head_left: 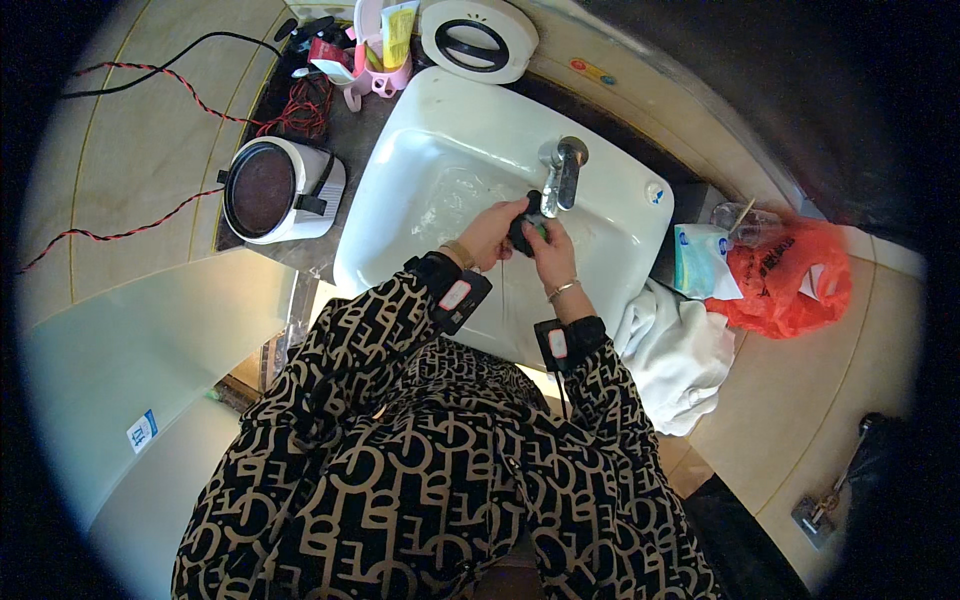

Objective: The person washes a dark cloth under running water in a sink, then uses the damp cloth to wipe the exterior of a white electric kettle. The person repeatedly scrubs the kettle's surface and handle area.

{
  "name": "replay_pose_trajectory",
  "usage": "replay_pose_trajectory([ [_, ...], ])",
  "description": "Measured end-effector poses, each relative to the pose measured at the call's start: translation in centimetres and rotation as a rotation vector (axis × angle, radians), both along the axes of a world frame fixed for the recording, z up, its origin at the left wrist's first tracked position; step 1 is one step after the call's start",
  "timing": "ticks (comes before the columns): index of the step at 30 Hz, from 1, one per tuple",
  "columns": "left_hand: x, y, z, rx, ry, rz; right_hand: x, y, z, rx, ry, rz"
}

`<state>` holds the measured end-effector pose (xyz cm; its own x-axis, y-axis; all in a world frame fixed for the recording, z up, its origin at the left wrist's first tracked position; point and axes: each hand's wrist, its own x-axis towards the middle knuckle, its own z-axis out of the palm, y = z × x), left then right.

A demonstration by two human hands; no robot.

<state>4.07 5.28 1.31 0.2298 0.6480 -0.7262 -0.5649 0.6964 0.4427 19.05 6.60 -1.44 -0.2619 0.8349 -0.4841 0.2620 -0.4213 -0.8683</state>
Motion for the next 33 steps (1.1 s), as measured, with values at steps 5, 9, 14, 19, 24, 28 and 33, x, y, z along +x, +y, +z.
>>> replay_pose_trajectory([
  [5, 0.6, -0.2, -0.1, -0.01, 0.223, -0.074, 0.5, 1.0, -1.1, 0.496, -0.419, 0.234],
  [9, 0.2, -0.9, -0.6, 0.053, 0.161, -0.045, 0.0, 0.1, -0.2, 0.177, -0.279, 0.255],
  [14, 1.9, 0.0, -1.5, -0.006, 0.18, 0.132, -0.2, -1.4, -2.2, 0.615, -0.389, 0.274],
  [19, 2.3, 0.7, -1.7, -0.004, 0.157, 0.078, 0.2, -0.7, -1.6, 0.576, -0.259, 0.202],
  [24, 3.0, 0.7, -1.3, 0.062, 0.158, 0.053, -0.7, -0.4, -3.0, 0.444, -0.349, 0.023],
  [28, 3.2, 0.5, -0.5, -0.001, 0.214, 0.079, -1.7, -0.3, -1.3, 0.445, -0.281, -0.1],
  [33, 4.0, 0.0, -0.2, 0.078, 0.328, -0.135, 0.1, 0.9, -0.4, 0.263, -0.429, 0.096],
])
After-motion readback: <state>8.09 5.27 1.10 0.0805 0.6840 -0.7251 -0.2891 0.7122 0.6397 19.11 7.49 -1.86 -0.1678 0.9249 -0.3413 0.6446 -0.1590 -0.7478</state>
